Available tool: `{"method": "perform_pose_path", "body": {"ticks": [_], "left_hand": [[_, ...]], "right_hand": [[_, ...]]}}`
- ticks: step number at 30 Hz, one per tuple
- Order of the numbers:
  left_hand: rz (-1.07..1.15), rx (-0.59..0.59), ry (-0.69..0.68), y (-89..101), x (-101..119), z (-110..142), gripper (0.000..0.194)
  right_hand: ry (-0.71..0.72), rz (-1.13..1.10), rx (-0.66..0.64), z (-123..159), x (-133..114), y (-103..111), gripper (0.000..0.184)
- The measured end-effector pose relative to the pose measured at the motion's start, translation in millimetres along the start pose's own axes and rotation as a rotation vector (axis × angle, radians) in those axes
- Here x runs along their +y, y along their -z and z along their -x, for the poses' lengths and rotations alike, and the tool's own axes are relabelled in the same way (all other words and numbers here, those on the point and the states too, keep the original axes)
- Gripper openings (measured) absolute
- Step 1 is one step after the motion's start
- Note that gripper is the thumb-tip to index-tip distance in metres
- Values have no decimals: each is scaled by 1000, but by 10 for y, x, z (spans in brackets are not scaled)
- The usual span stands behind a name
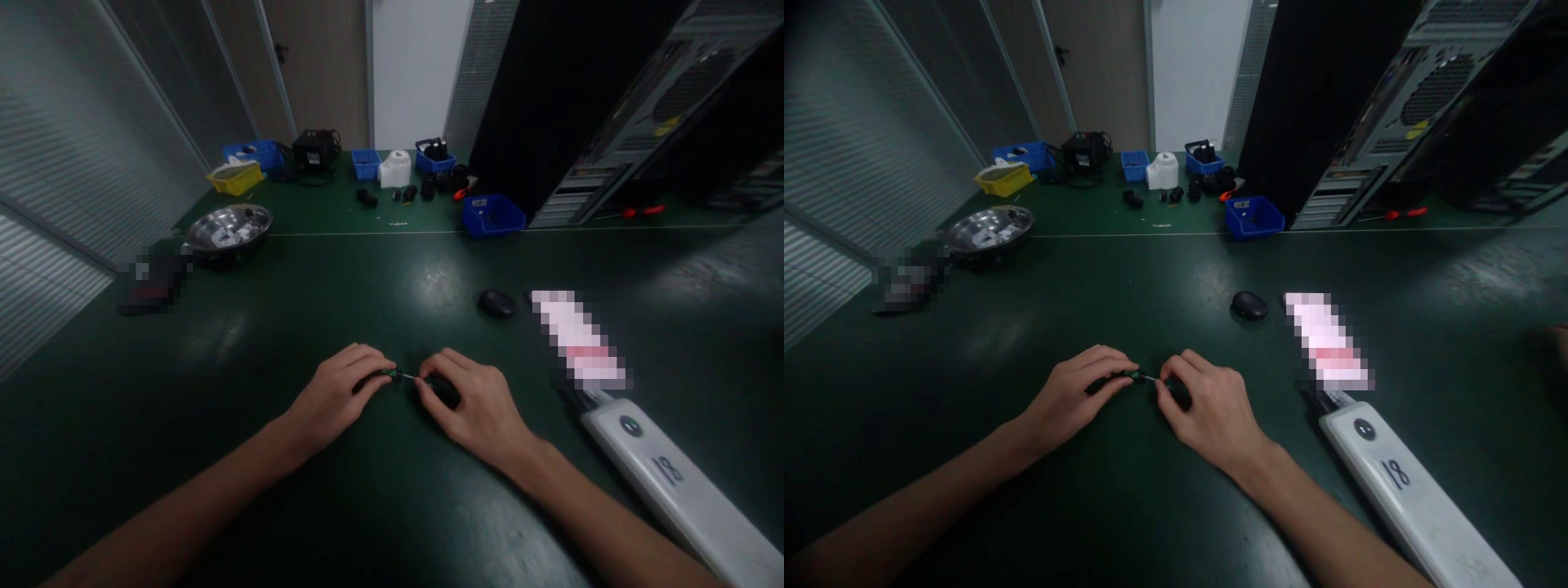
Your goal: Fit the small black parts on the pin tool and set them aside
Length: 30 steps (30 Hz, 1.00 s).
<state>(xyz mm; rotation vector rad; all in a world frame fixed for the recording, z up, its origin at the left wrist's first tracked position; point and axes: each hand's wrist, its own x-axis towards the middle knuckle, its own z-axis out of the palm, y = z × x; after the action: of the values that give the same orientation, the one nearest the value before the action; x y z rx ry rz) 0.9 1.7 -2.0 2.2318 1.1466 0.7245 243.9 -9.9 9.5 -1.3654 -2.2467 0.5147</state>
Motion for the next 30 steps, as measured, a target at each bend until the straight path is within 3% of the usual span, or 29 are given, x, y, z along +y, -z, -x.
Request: {"method": "perform_pose_path", "body": {"ticks": [8,15,17,22,30], "left_hand": [[140,40,-27,47,10,-8,20],[-69,-51,-195,14,40,7,26],[-62,-29,-218,5,44,9,26],[3,54,-180,11,53,4,25],[-137,-11,-141,26,63,9,40]], "right_hand": [[60,-67,19,-6,-25,32,19],[119,50,-80,20,-48,16,21],[118,14,-73,22,-53,5,20],[100,-117,-4,11,-60,0,16],[70,-41,35,14,-40,7,18]]}}
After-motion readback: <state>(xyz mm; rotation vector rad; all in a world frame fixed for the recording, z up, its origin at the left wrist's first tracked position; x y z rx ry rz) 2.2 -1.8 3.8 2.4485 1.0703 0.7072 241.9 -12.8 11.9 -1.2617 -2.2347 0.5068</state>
